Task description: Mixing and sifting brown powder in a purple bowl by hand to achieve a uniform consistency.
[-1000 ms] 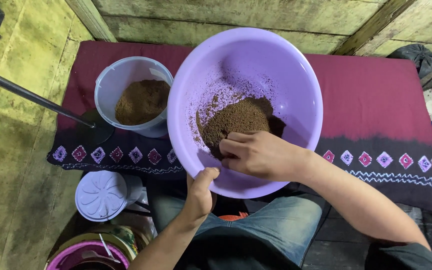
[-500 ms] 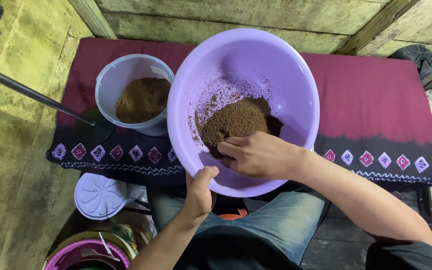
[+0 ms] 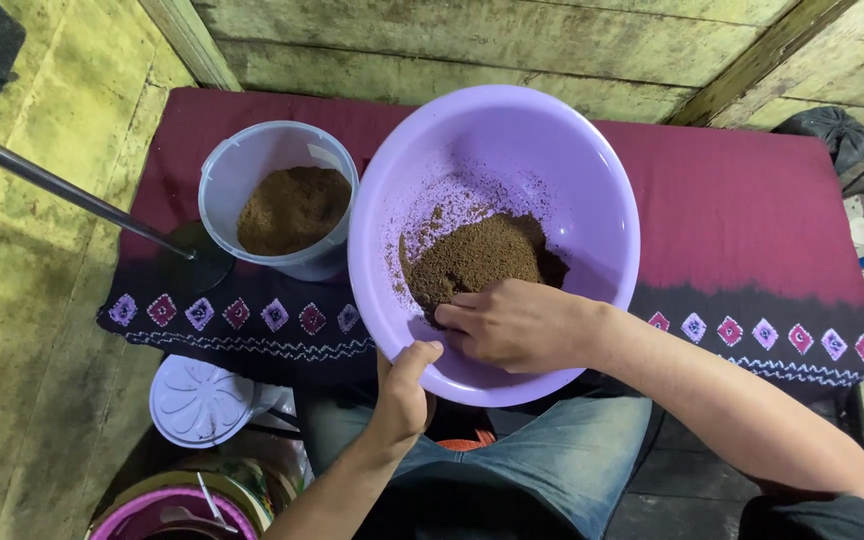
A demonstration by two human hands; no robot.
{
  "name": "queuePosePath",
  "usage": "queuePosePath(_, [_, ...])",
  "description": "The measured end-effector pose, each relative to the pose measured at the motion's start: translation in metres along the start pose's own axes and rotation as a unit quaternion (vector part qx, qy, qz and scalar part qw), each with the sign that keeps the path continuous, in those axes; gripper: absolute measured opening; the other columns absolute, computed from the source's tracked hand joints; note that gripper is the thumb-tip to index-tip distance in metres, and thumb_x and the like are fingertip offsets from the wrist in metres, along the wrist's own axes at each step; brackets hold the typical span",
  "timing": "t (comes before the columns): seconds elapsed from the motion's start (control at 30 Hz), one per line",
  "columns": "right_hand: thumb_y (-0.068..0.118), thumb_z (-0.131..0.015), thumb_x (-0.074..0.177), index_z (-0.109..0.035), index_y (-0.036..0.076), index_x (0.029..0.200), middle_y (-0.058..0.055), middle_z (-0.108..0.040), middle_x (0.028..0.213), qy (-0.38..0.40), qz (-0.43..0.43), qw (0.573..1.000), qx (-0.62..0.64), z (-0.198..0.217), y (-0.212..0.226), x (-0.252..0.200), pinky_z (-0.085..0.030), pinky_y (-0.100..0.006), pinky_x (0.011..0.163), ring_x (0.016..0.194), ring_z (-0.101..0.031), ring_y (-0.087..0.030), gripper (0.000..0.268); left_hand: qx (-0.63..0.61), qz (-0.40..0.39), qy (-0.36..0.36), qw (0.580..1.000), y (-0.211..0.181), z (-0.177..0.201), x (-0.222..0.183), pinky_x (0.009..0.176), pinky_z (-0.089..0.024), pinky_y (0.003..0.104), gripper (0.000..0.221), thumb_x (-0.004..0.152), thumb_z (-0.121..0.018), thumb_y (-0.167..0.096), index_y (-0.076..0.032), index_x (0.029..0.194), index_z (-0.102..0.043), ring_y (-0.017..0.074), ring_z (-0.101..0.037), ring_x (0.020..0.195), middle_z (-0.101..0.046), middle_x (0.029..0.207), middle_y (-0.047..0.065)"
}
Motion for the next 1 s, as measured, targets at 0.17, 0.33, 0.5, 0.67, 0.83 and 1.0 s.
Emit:
queuePosePath(0.17, [0.009, -0.050, 0.101, -0.065, 0.002, 0.082, -0.005, -0.051, 0.076, -0.031, -0.009, 0.999, 0.036, 0.007, -0.007, -0.002, -0.050, -0.034, 0.048, 0.063, -0.060, -0.022, 0.025, -0.103, 0.077, -0.074, 0.989, -0.001, 0.002, 0.003, 0.086, -0.048, 0.038, 0.040, 0.079, -0.067, 0.006, 0.006, 0.118, -0.056, 0.0199, -0.047, 0.079, -0.049, 0.087, 0.012])
queuePosePath(0.33, [0.020, -0.036, 0.105, -0.059, 0.006, 0.083, -0.008, -0.052, 0.087, -0.152, 0.010, 0.987, 0.041, 0.046, -0.017, -0.016, -0.052, -0.039, 0.053, 0.071, -0.060, -0.028, 0.035, -0.177, 0.149, -0.191, 0.954, 0.001, 0.015, 0.012, 0.068, -0.046, 0.045, 0.032, 0.074, -0.065, 0.003, 0.005, 0.105, -0.059, 0.0262, -0.047, 0.071, -0.048, 0.079, 0.015])
queuePosePath(0.5, [0.015, -0.066, 0.096, -0.072, 0.004, 0.089, -0.008, -0.065, 0.095, -0.254, -0.095, 0.962, -0.023, 0.082, -0.051, -0.059, -0.057, -0.036, 0.062, 0.072, -0.065, -0.027, 0.014, -0.172, 0.099, -0.242, 0.950, -0.013, 0.047, 0.022, 0.084, -0.048, 0.041, 0.043, 0.074, -0.063, -0.006, 0.002, 0.116, -0.060, 0.0241, -0.050, 0.082, -0.052, 0.091, 0.015])
queuePosePath(0.67, [0.003, -0.075, 0.090, -0.076, 0.003, 0.096, -0.006, -0.058, 0.087, -0.309, -0.202, 0.928, 0.055, 0.088, -0.092, -0.090, -0.050, -0.030, 0.059, 0.064, -0.054, -0.019, 0.006, -0.118, 0.042, -0.297, 0.947, 0.011, 0.101, 0.020, 0.095, -0.042, 0.040, 0.023, 0.080, -0.060, -0.002, 0.001, 0.104, -0.057, 0.0201, -0.041, 0.089, -0.041, 0.090, 0.009])
queuePosePath(0.83, [0.000, -0.078, 0.088, -0.076, 0.000, 0.096, -0.008, -0.057, 0.081, -0.306, -0.262, 0.910, 0.099, 0.045, -0.122, -0.106, -0.047, -0.034, 0.059, 0.066, -0.055, -0.021, 0.009, -0.183, 0.013, -0.282, 0.942, 0.012, 0.118, 0.022, 0.103, -0.042, 0.043, 0.024, 0.080, -0.059, 0.000, 0.006, 0.103, -0.057, 0.0207, -0.046, 0.092, -0.045, 0.089, 0.011])
queuePosePath(1.0, [-0.003, -0.076, 0.083, -0.077, 0.000, 0.088, -0.012, -0.066, 0.071, -0.218, -0.367, 0.892, 0.148, -0.025, -0.149, -0.109, -0.051, -0.039, 0.060, 0.059, -0.063, -0.028, 0.006, -0.080, -0.089, -0.236, 0.964, -0.025, 0.089, 0.026, 0.107, -0.043, 0.046, 0.012, 0.082, -0.057, 0.007, -0.004, 0.081, -0.052, 0.0178, -0.046, 0.086, -0.043, 0.080, 0.006])
Point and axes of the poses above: each hand's wrist, its own x-axis towards the middle knuckle, its own z-axis out of the back of the hand, y = z × x, the point moved 9 cm from there along x, towards the middle knuckle
